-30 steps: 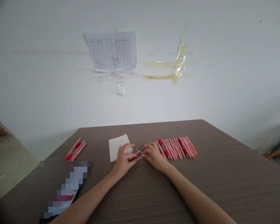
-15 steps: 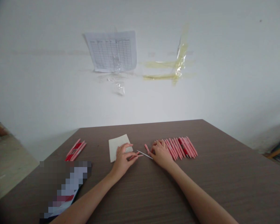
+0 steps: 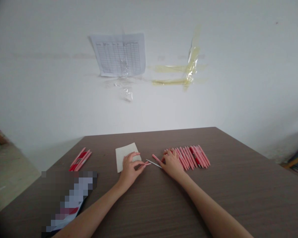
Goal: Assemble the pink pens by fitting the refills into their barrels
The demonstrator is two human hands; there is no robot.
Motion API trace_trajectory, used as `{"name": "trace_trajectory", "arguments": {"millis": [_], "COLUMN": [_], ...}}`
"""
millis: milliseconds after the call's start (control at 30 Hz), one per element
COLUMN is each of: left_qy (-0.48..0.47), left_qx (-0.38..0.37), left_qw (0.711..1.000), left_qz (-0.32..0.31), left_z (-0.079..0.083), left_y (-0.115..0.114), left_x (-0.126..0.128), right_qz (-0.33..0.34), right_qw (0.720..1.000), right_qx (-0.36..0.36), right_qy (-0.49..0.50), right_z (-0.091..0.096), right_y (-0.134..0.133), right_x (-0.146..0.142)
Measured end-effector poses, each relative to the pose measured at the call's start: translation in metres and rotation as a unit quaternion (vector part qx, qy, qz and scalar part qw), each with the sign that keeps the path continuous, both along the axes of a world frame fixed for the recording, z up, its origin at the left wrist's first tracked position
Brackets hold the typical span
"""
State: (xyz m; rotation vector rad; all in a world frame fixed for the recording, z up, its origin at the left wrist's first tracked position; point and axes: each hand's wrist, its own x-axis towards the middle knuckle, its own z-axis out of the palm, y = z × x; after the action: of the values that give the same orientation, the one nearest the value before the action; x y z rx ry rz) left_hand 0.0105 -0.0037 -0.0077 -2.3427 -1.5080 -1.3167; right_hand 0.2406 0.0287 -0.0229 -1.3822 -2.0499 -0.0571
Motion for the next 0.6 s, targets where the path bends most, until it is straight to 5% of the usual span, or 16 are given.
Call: {"name": "trace_trajectory", "arguments": {"millis": [600], "left_qy": [-0.059], "left_qx": [-0.015], "left_qw": [0.995], "left_qz": [0.08], "left_z": [-0.004], "left_y": [0.006], "left_x": [-0.003], "right_qz": [0.043], "right_qw": [0.997], "right_qx": [-0.037], "right_qy": [0.047], "right_z": [0.014], "right_y": [0.008], "right_x": [0.017]}}
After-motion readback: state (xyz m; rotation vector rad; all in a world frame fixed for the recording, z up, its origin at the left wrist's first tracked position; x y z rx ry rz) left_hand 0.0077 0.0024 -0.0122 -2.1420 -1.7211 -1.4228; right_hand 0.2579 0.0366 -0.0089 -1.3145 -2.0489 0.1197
